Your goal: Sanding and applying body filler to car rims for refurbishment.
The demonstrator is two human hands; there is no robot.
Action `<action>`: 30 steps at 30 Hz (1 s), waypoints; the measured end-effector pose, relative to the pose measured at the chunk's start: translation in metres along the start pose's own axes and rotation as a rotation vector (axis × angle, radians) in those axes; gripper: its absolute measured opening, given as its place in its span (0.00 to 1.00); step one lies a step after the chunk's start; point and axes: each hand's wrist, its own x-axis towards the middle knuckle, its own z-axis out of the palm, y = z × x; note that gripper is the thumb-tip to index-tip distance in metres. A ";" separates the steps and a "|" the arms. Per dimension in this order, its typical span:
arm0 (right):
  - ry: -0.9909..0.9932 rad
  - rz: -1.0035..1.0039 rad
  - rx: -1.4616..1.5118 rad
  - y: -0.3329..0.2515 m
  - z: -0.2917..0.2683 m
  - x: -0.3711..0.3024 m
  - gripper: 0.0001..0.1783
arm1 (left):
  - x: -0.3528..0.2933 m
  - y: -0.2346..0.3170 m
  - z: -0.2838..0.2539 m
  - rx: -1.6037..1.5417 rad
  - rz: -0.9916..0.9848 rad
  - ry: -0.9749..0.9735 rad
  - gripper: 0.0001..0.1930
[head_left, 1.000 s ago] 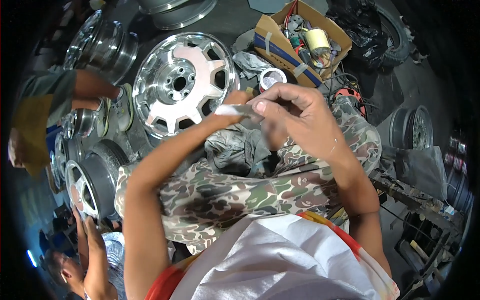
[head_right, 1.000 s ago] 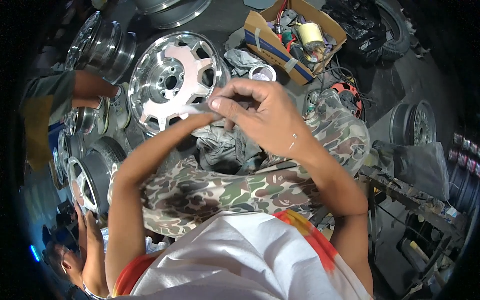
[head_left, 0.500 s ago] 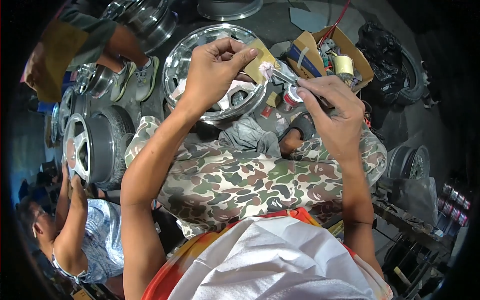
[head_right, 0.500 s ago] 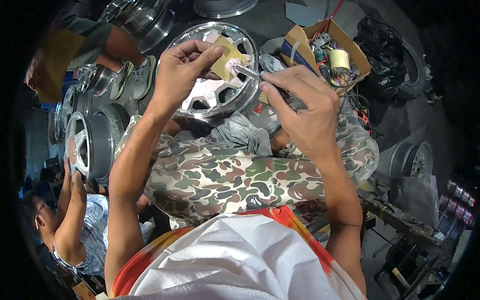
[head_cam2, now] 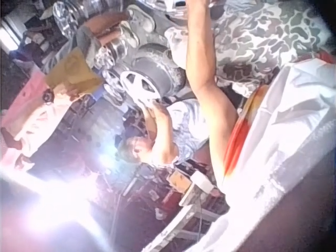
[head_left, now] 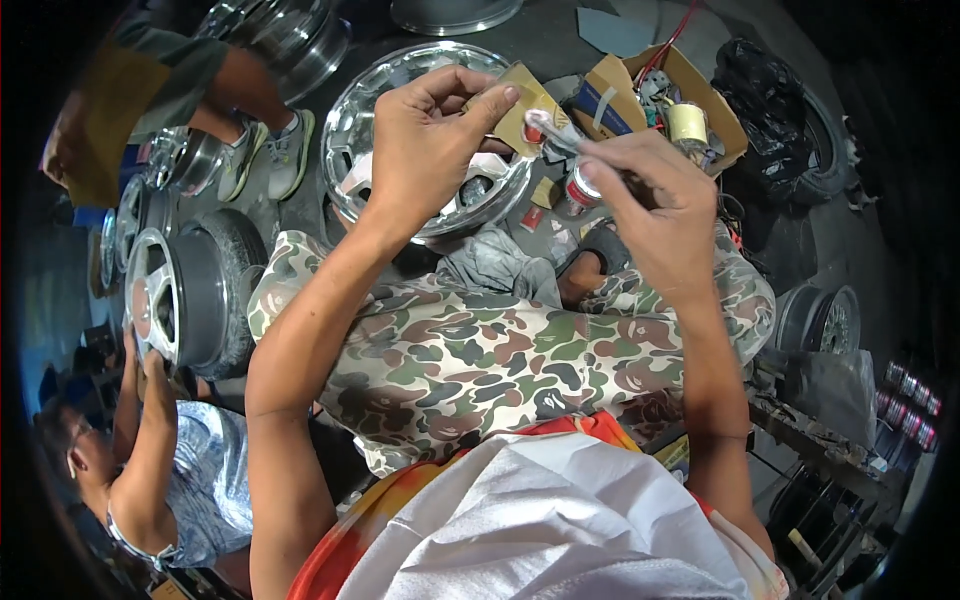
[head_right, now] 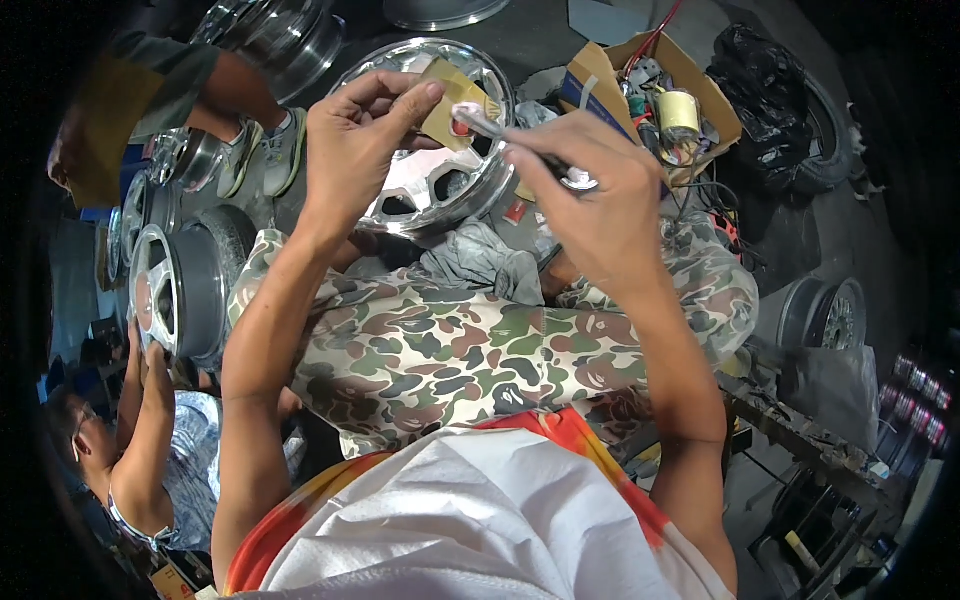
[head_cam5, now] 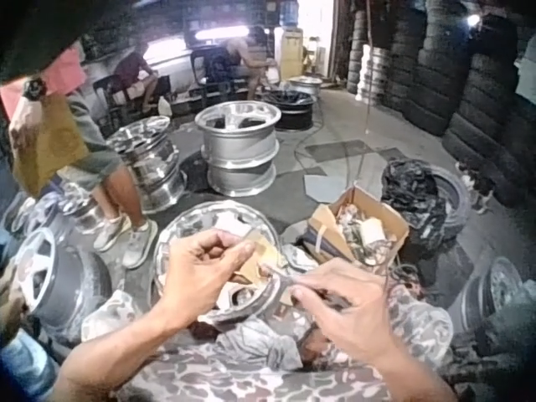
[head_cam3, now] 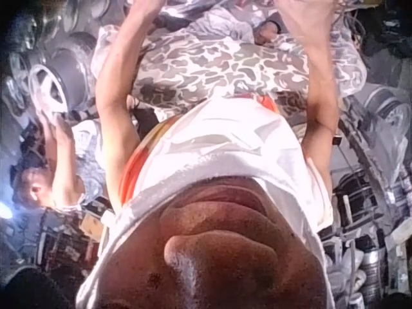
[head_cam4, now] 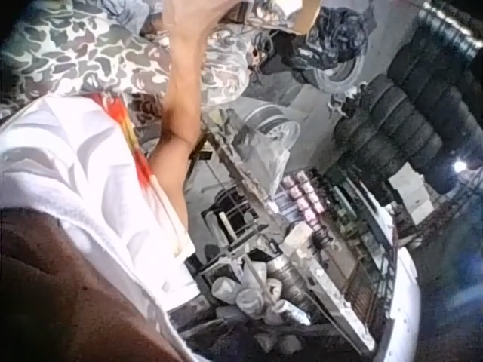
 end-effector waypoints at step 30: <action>-0.070 -0.006 0.097 0.009 -0.008 0.000 0.08 | 0.002 0.000 -0.001 -0.079 -0.004 -0.012 0.09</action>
